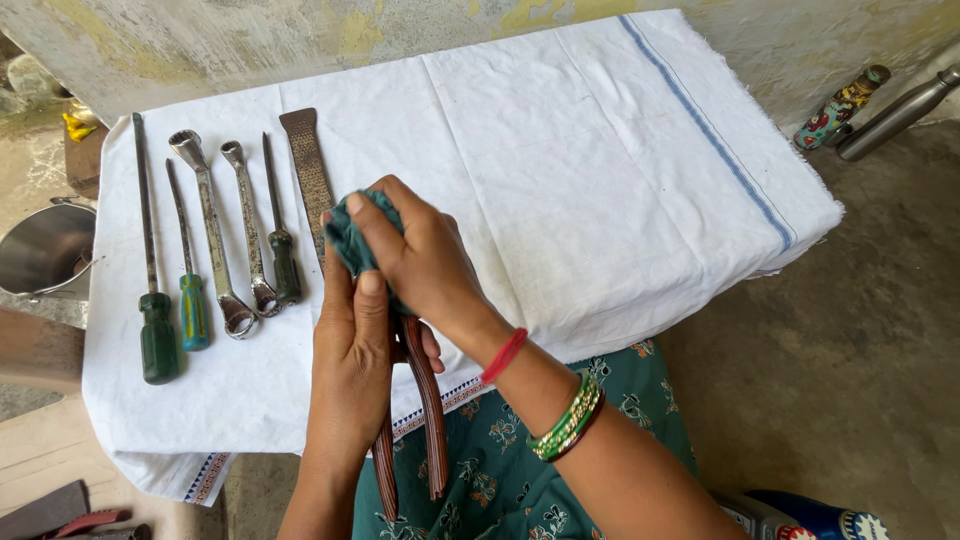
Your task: The person scrubs a pair of pliers with a dark abrasive pad, then wipes them with a green cloth. The person repeats the process on a metal wrench, scrubbing and wiping it before placing it on the white cloth.
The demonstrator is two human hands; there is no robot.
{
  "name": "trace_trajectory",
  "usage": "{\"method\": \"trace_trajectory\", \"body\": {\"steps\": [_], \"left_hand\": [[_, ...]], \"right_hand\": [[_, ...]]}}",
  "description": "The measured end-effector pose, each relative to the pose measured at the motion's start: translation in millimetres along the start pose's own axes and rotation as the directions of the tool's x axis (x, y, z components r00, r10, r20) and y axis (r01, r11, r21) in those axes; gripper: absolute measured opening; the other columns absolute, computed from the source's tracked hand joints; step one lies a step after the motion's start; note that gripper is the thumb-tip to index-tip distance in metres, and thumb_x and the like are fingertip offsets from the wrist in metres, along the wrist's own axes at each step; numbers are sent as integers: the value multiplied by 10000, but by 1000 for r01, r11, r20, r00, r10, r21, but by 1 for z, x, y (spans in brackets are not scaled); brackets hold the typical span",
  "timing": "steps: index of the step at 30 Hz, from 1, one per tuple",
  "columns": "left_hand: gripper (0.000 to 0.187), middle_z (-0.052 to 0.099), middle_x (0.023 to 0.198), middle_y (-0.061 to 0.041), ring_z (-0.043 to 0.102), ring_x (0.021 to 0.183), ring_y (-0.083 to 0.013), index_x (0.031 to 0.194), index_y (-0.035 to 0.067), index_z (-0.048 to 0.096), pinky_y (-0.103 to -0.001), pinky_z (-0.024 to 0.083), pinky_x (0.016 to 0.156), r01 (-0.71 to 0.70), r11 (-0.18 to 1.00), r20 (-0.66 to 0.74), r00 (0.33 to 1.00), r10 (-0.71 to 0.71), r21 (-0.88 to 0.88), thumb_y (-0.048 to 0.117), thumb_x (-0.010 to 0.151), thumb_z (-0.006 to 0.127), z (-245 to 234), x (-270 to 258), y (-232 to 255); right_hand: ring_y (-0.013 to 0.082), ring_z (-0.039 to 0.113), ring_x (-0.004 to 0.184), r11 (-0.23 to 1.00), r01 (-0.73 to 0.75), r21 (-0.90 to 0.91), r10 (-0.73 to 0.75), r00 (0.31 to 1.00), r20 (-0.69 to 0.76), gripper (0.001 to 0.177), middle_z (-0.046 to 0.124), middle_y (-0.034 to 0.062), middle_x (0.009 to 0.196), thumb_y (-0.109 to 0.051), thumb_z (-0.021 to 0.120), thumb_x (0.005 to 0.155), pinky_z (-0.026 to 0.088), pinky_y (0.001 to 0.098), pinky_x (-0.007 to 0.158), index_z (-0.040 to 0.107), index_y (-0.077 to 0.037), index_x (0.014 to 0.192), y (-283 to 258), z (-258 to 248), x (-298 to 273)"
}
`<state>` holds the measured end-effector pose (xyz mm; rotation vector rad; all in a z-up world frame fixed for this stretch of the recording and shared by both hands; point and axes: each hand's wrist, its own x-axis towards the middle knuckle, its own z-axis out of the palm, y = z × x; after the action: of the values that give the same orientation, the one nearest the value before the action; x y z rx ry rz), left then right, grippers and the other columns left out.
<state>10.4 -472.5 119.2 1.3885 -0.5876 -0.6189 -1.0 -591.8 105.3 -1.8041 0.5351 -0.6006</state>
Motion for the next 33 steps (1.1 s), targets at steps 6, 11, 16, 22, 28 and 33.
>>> {"method": "trace_trajectory", "body": {"steps": [6,11,16,22,28,33], "left_hand": [[639,624,735,-79,661,536,-181,1611,135,134,-309,596,473,-55,998,-15,998,55,-21,231,1034,391,1,9,2],[537,577,737,-45,566,529,-95,1602,86,431,-225,473,427,-52,988,-154,988,29,-144,318,1122,369,-12,22,-7],[511,651,780,5,540,488,-37,1558,133,441,-204,424,369,34,999,-236,971,-31,8,352,1105,352,-7,24,-15],[520,589,646,-4,440,359,-56,1580,210,367,-212,367,281,-3,1000,-151,989,7,23,302,1068,363,-2,21,-13],[529,524,601,-8,447,379,-73,1588,215,399,-222,368,299,66,988,-51,996,-74,-137,312,1067,394,1,26,-30],[609,534,712,27,517,575,-59,1592,193,424,-199,428,457,177,811,3,977,-212,-557,448,1039,458,-17,34,-68]], "right_hand": [[160,610,625,711,-243,660,189,970,153,499,670,62,779,-465,491,1089,499,331,567,676,-2,1052,15,-10,24],[121,612,670,747,-112,656,2,986,166,540,682,60,859,-497,458,1063,484,287,562,635,-46,1302,2,-16,-6],[115,626,1087,881,383,278,-378,923,-73,563,638,63,1172,-460,451,1159,504,268,904,417,-3,1487,-2,9,-30],[116,519,644,896,-116,429,85,992,90,443,563,-3,779,-434,434,1129,458,312,567,606,-27,1154,15,9,-12],[83,552,666,620,-381,686,383,910,159,428,591,-14,766,-411,429,1090,518,268,604,617,-47,965,39,5,10],[132,559,677,718,-148,680,261,963,-67,315,636,43,847,-307,537,1059,479,245,532,680,-61,1193,46,-4,2]]}}
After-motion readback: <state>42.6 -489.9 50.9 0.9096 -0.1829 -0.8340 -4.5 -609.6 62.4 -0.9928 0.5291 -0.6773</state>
